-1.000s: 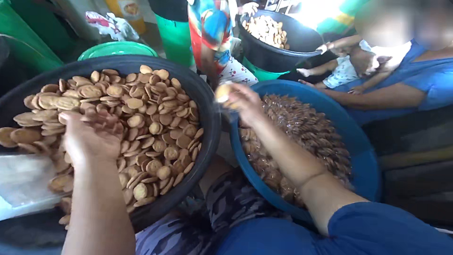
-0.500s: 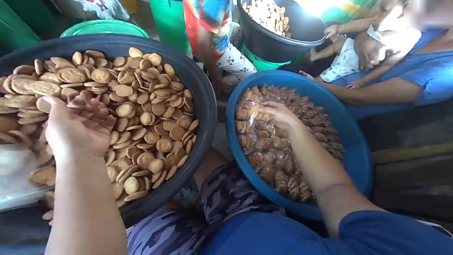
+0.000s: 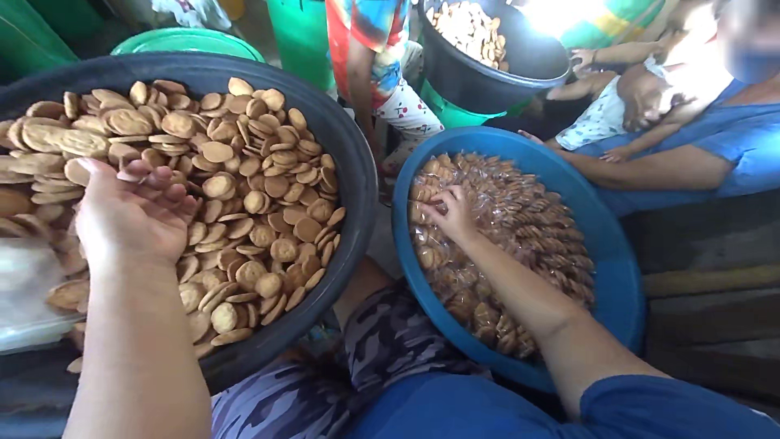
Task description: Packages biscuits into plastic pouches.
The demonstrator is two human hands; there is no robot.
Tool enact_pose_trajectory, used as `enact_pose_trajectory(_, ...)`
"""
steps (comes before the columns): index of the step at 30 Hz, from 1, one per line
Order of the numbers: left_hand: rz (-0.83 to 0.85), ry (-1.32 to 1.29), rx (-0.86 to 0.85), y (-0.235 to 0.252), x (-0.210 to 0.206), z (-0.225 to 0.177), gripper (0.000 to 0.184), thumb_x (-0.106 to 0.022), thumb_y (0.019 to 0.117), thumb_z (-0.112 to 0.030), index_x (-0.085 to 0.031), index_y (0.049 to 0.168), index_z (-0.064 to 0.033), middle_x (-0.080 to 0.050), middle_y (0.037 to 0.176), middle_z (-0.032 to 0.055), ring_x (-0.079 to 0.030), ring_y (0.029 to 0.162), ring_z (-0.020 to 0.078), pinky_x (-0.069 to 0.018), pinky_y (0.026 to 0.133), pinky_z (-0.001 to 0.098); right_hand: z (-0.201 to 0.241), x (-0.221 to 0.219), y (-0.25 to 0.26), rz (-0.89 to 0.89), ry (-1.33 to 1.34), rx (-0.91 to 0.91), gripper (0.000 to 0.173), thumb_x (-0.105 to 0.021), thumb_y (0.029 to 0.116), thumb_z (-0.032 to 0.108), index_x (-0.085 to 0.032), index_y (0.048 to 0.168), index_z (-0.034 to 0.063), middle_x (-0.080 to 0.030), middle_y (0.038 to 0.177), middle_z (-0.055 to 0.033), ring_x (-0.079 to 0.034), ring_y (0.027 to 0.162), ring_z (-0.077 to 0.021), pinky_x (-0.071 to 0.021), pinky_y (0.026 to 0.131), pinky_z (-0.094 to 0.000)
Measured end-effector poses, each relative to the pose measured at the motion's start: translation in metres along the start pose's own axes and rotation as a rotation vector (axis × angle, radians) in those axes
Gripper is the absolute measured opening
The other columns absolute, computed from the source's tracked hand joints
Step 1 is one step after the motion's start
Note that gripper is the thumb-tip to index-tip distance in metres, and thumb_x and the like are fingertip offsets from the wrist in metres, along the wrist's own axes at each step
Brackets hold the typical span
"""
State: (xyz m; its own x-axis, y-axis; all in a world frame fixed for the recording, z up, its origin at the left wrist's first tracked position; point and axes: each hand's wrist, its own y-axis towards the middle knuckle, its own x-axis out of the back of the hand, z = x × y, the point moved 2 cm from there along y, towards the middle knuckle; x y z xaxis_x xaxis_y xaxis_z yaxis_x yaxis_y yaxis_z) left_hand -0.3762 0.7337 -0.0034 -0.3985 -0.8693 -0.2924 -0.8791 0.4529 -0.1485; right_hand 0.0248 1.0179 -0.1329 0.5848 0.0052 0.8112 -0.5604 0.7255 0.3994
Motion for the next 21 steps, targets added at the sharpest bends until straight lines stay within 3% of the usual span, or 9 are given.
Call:
enact_pose_trajectory(1,0.001,0.009,0.005,0.001,0.002,0.000,0.050,-0.018,0.1109,-0.054,-0.059,0.101,-0.0277,-0.070,0.082,-0.0116,-0.069,0.071,0.0057,-0.0598,0.071,0.0288,0.001,0.005,-0.004,-0.023,0.005,0.130,0.045,-0.068,0.0959,0.046,-0.073,0.114,0.0052,-0.061,0.132,-0.0231,-0.060,0.123,-0.0395,-0.0508,0.102,-0.0553)
enact_pose_trajectory(3,-0.002,0.019,0.017,0.001,0.003,0.000,0.049,-0.019,0.1105,-0.054,-0.059,0.100,-0.0277,-0.070,0.082,-0.0111,-0.068,0.072,0.0060,-0.0596,0.072,0.0290,0.004,0.016,-0.011,0.132,-0.024,0.359,0.066,-0.055,0.0933,0.064,-0.066,0.136,0.0156,-0.046,0.155,-0.0221,-0.034,0.150,-0.0430,-0.0248,0.120,-0.0679)
enact_pose_trajectory(4,-0.001,0.017,0.021,0.001,0.002,0.000,0.050,-0.019,0.1105,-0.054,-0.059,0.100,-0.0273,-0.070,0.082,-0.0107,-0.069,0.072,0.0065,-0.0595,0.072,0.0292,0.007,0.021,-0.014,0.271,-0.069,0.427,0.082,-0.049,0.0871,0.080,-0.058,0.146,0.0239,-0.033,0.164,-0.0216,-0.018,0.156,-0.0450,-0.0118,0.120,-0.0743)
enact_pose_trajectory(6,0.002,0.013,0.018,0.001,0.001,-0.001,0.051,-0.016,0.1106,-0.055,-0.058,0.101,-0.0270,-0.070,0.081,-0.0104,-0.068,0.072,0.0068,-0.0590,0.072,0.0291,0.005,0.028,-0.021,0.519,-0.165,0.531,0.100,-0.045,0.0744,0.095,-0.046,0.155,0.0370,-0.015,0.171,-0.0191,0.001,0.158,-0.0440,0.0016,0.117,-0.0789)
enact_pose_trajectory(10,-0.005,0.023,0.012,0.000,0.002,-0.002,0.047,-0.020,0.1110,-0.053,-0.058,0.099,-0.0274,-0.069,0.082,-0.0104,-0.068,0.072,0.0071,-0.0588,0.071,0.0296,-0.014,0.028,-0.020,0.722,-0.289,0.591,0.103,-0.055,0.0694,0.094,-0.039,0.158,0.0435,-0.008,0.172,-0.0190,0.005,0.157,-0.0463,0.0058,0.114,-0.0810)
enact_pose_trajectory(13,0.008,0.017,0.010,-0.004,-0.003,-0.002,0.047,-0.020,0.1111,-0.053,-0.058,0.100,-0.0278,-0.069,0.082,-0.0105,-0.067,0.073,0.0069,-0.0580,0.071,0.0285,-0.030,0.005,-0.025,0.643,-0.271,0.601,0.105,-0.055,0.0676,0.095,-0.042,0.157,0.0404,-0.011,0.172,-0.0184,0.000,0.157,-0.0469,0.0016,0.116,-0.0806)
enact_pose_trajectory(16,0.018,0.018,0.003,-0.008,-0.004,-0.003,0.048,-0.018,0.1112,-0.053,-0.058,0.101,-0.0274,-0.069,0.081,-0.0111,-0.068,0.073,0.0064,-0.0589,0.072,0.0283,-0.031,-0.012,-0.031,0.564,-0.233,0.611,0.098,-0.059,0.0722,0.088,-0.052,0.151,0.0305,-0.018,0.170,-0.0191,-0.006,0.157,-0.0476,-0.0016,0.116,-0.0804)
enact_pose_trajectory(21,0.027,0.140,-0.034,-0.002,-0.004,0.000,0.047,-0.020,0.1111,-0.053,-0.058,0.104,-0.0268,-0.071,0.086,-0.0122,-0.069,0.075,0.0060,-0.0592,0.073,0.0283,-0.026,-0.010,-0.038,0.602,-0.265,0.596,0.089,-0.046,0.0830,0.086,-0.049,0.154,0.0321,-0.014,0.171,-0.0210,-0.002,0.156,-0.0504,-0.0015,0.116,-0.0805)
